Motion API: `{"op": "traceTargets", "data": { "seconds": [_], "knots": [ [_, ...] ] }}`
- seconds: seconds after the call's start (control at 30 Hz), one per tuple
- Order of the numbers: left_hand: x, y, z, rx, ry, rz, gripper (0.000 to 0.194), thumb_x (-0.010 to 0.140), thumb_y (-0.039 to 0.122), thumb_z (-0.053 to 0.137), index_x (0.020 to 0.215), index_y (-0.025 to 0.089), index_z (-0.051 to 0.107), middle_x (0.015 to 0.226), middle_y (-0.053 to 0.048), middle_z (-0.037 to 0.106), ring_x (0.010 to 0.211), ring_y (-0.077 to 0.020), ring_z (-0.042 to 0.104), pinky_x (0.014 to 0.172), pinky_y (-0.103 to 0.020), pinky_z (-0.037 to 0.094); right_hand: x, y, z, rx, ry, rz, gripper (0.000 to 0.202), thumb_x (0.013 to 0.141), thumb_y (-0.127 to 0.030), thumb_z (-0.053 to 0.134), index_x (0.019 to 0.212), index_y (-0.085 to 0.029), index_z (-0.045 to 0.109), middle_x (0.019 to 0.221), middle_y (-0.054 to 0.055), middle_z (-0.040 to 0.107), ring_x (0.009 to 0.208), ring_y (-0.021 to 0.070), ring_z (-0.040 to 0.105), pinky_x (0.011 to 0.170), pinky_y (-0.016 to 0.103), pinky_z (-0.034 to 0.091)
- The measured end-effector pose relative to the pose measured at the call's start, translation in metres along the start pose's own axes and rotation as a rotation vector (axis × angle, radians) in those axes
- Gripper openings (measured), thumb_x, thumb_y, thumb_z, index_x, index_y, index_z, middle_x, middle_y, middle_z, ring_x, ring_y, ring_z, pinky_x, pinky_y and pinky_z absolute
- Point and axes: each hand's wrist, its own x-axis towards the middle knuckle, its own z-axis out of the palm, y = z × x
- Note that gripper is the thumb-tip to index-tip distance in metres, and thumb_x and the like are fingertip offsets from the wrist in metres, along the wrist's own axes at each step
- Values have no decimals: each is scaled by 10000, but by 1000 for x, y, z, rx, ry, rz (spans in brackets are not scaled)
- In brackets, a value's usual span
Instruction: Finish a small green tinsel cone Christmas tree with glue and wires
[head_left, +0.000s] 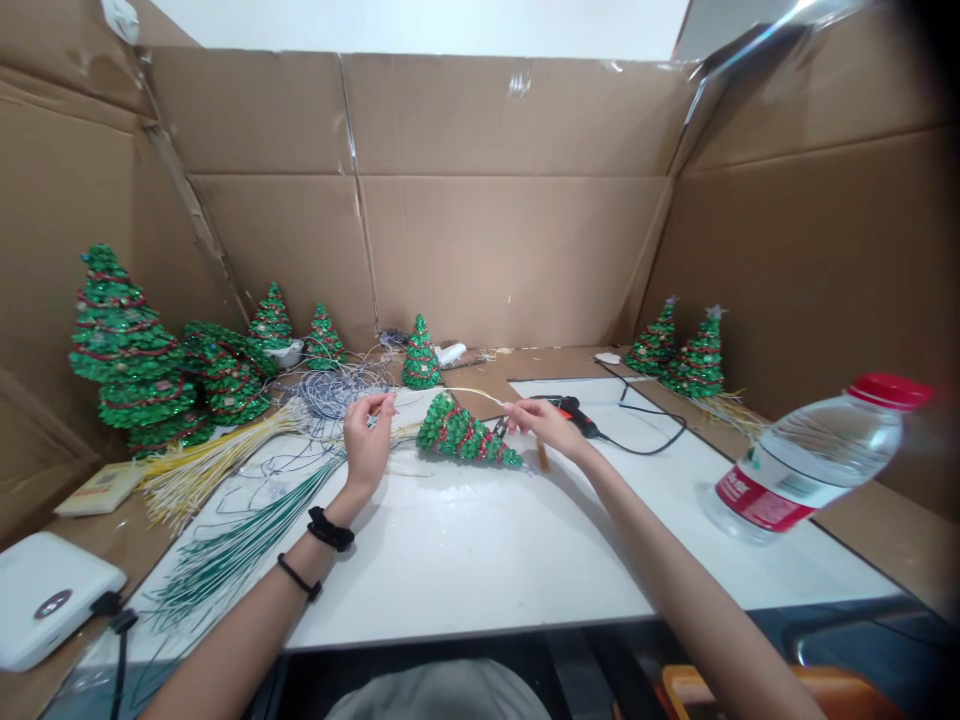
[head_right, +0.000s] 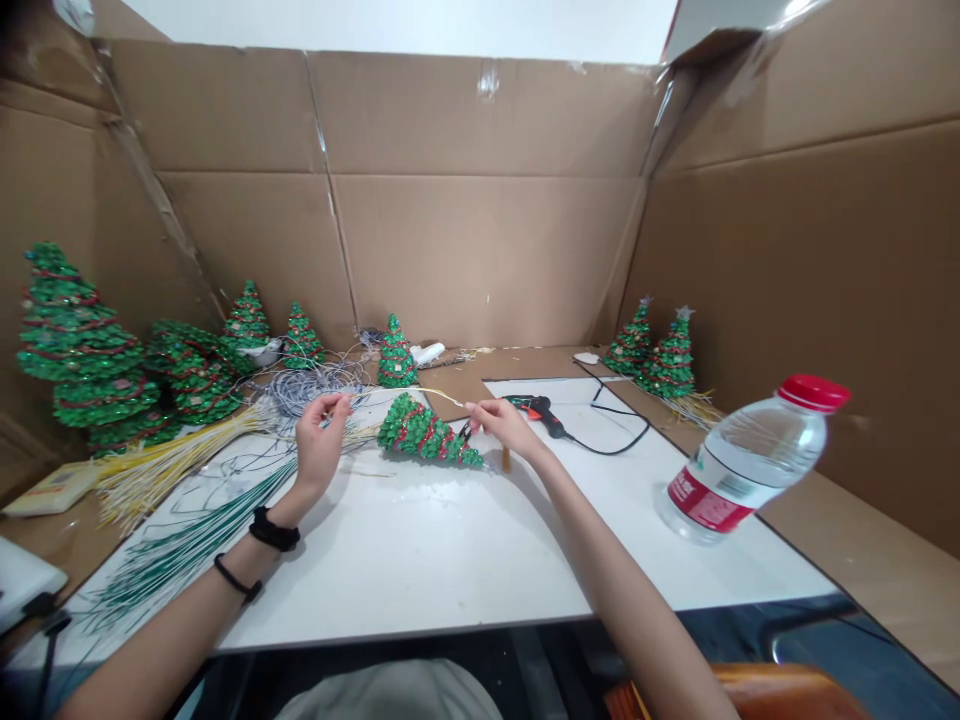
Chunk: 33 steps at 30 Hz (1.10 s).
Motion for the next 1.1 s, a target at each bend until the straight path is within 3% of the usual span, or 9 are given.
{"op": "traceTargets", "data": {
  "seconds": [0.07, 0.23, 0.33, 0.4, 0.5, 0.8, 0.93, 1.1],
  "knots": [
    [1, -1, 0, 10, 10, -2, 178, 843, 340, 559, 835, 187, 650, 808, -33, 632, 827, -192, 554, 806, -325, 413, 0, 0, 1, -60, 3, -33, 513, 804, -619, 484, 605, -166, 621, 652, 50, 621, 617, 147, 500, 636, 280, 405],
    [0, 0, -1, 9, 13, -3, 176, 850, 329, 553, 851, 181, 647, 824, -36, 630, 838, -183, 550, 813, -312, 422, -1, -5, 6, -75, 139, -187, 489, 792, -636, 498, 844, -195, 701, 909, 77, 650, 878, 213, 562, 800, 328, 419],
    [-1, 4, -1, 21, -3, 4, 165, 855, 310, 549, 837, 179, 647, 815, -37, 628, 840, -183, 546, 815, -313, 423, -5, -13, 10, 57, 52, -139, 534, 824, -654, 431, 696, -197, 677, 801, 65, 650, 816, 202, 565, 806, 330, 421],
    [-1, 5, -1, 36, -10, 12, 152, 856, 295, 549, 829, 184, 649, 806, -33, 631, 847, -185, 544, 825, -317, 419, -8, -18, 12, 119, -16, -107, 497, 783, -657, 505, 655, -199, 649, 722, 46, 633, 745, 189, 553, 758, 316, 431],
    [-2, 6, -1, 50, -16, 22, 135, 853, 277, 554, 830, 189, 654, 802, -29, 639, 856, -188, 543, 837, -323, 412, -9, -20, 15, 170, -10, -105, 459, 734, -650, 582, 675, -197, 626, 662, 18, 590, 678, 165, 526, 699, 294, 426],
    [-2, 8, -2, 76, -60, 70, 142, 848, 269, 553, 850, 192, 672, 804, -34, 645, 862, -199, 540, 849, -344, 399, -6, -16, 18, 161, 152, -186, 448, 813, -615, 514, 639, -203, 540, 593, -6, 490, 609, 139, 450, 635, 274, 373],
    [-2, 6, -1, 76, -84, 74, 143, 847, 280, 557, 846, 194, 671, 821, -38, 644, 860, -198, 547, 847, -345, 406, -8, -14, 19, -66, 332, -312, 419, 881, -558, 442, 652, -213, 502, 645, 17, 528, 646, 164, 480, 654, 294, 377],
    [0, 0, -1, 62, -99, 59, 174, 858, 317, 544, 872, 200, 672, 810, -36, 637, 860, -203, 549, 835, -345, 407, -9, -6, 20, -278, 464, -416, 371, 899, -526, 431, 765, -231, 612, 707, 50, 622, 698, 209, 546, 746, 348, 392]
  ]
}}
